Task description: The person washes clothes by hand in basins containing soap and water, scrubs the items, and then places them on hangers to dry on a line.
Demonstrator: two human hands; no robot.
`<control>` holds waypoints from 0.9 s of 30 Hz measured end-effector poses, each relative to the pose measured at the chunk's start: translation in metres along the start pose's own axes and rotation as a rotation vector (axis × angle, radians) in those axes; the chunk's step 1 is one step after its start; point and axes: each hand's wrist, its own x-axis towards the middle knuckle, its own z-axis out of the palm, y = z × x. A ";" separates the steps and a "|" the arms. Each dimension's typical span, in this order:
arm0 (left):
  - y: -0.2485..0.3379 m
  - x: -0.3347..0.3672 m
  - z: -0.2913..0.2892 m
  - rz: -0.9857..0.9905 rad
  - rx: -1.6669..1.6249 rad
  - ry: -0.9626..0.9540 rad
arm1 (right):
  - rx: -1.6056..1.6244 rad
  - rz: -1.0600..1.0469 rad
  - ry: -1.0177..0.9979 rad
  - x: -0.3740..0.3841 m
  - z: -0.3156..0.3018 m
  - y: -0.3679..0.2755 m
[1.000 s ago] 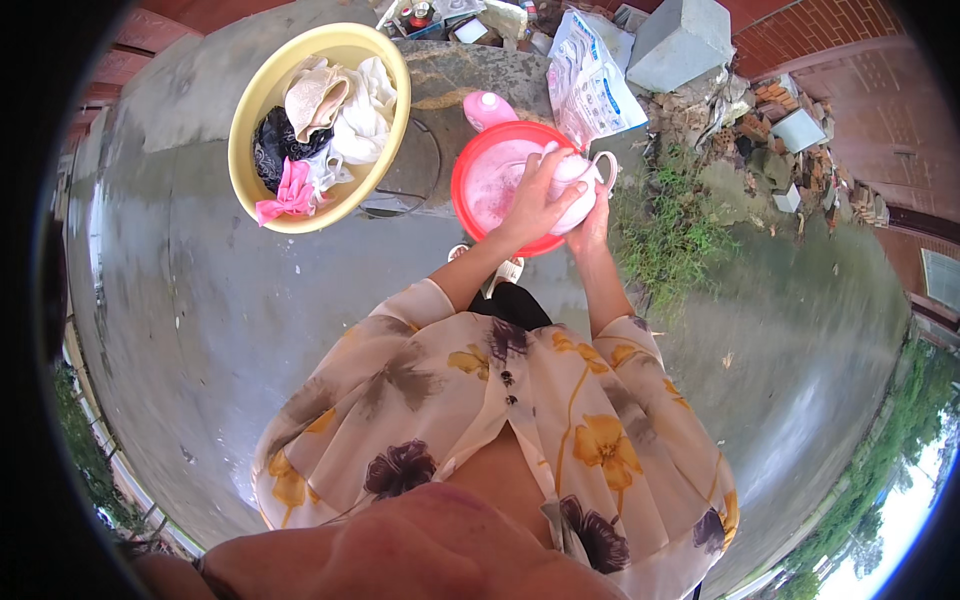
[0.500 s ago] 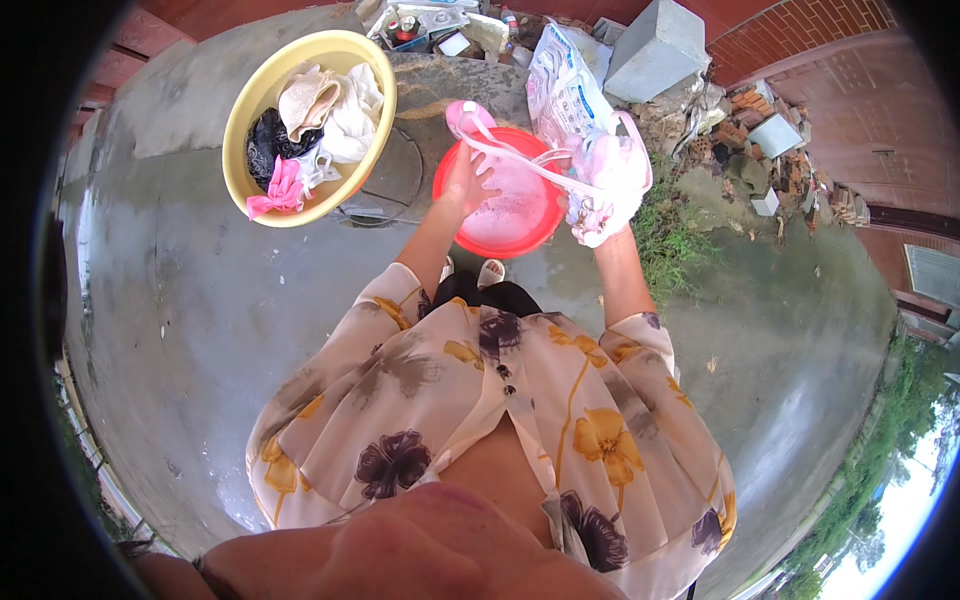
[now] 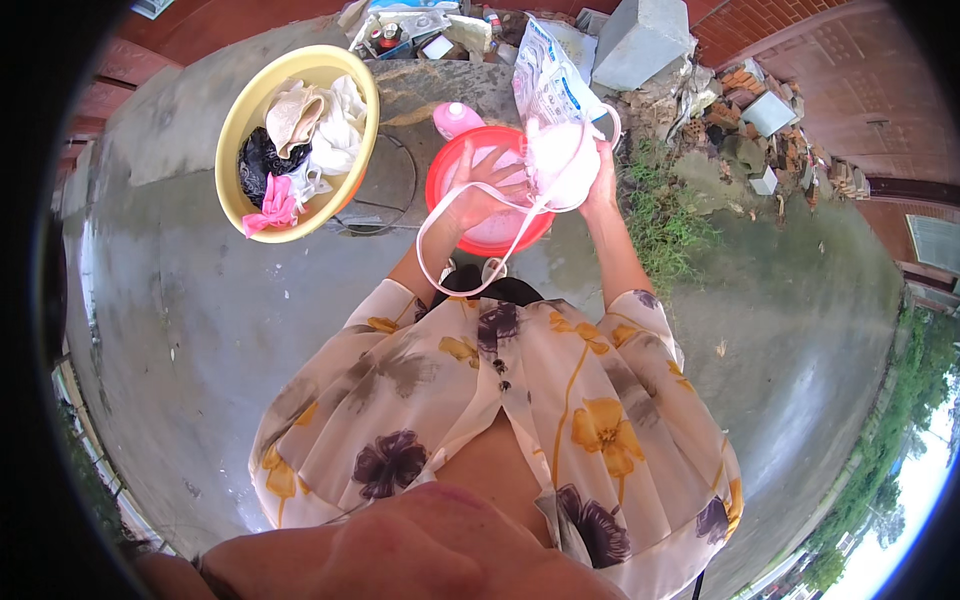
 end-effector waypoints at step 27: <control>-0.056 0.035 -0.005 0.281 0.199 0.605 | -0.561 -0.342 0.045 -0.011 0.015 0.080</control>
